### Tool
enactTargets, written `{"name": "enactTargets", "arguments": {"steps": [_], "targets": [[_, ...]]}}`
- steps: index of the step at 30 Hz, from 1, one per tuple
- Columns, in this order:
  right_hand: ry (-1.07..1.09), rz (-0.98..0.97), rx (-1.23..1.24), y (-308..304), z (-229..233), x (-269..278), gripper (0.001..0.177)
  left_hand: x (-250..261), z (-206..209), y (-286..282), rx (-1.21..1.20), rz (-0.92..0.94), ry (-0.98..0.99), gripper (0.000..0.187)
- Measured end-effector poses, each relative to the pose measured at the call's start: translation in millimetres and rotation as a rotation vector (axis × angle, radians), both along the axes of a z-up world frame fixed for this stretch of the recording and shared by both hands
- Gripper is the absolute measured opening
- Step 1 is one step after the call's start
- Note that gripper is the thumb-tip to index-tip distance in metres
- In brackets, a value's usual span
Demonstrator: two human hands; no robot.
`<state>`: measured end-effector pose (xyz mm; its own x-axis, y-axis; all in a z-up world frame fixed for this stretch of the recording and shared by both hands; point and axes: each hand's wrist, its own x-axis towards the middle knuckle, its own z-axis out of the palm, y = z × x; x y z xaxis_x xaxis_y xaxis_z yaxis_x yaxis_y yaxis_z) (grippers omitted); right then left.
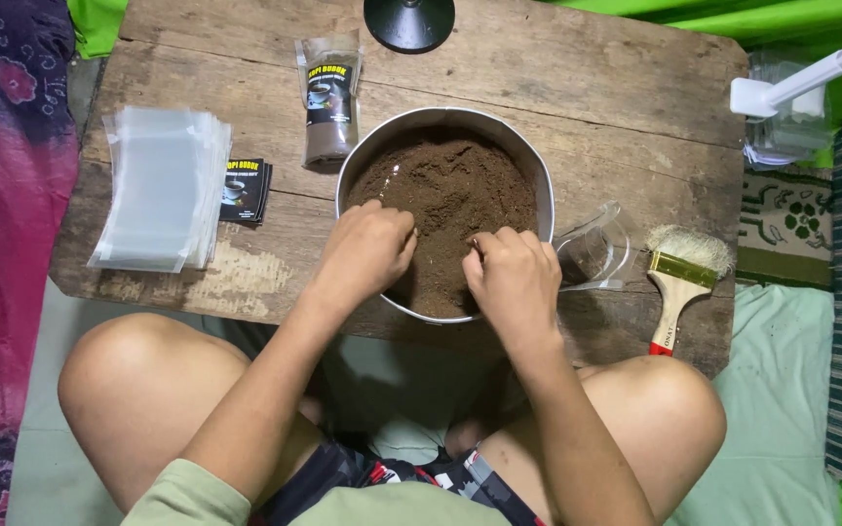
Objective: Filling small plastic bags with ground coffee using a spoon.
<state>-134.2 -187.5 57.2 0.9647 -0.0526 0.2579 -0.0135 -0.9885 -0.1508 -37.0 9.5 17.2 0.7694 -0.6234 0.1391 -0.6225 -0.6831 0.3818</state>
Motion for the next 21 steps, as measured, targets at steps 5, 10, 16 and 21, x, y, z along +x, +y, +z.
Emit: {"name": "enactTargets", "arguments": {"steps": [5,10,16,21], "targets": [[0.198,0.052,0.212,-6,-16,3,0.014,-22,6,-9,-0.022,-0.129,0.332,0.023],[0.234,0.077,0.352,-8,11,8,0.015,-7,35,-4,-0.083,-0.1,0.349,0.021],[0.494,-0.091,0.373,-6,4,9,0.02,-15,32,-12,-0.03,-0.065,0.567,0.022],[0.155,-0.065,0.464,-10,-6,23,0.013,10,25,-17,-0.161,0.124,0.462,0.021]]}}
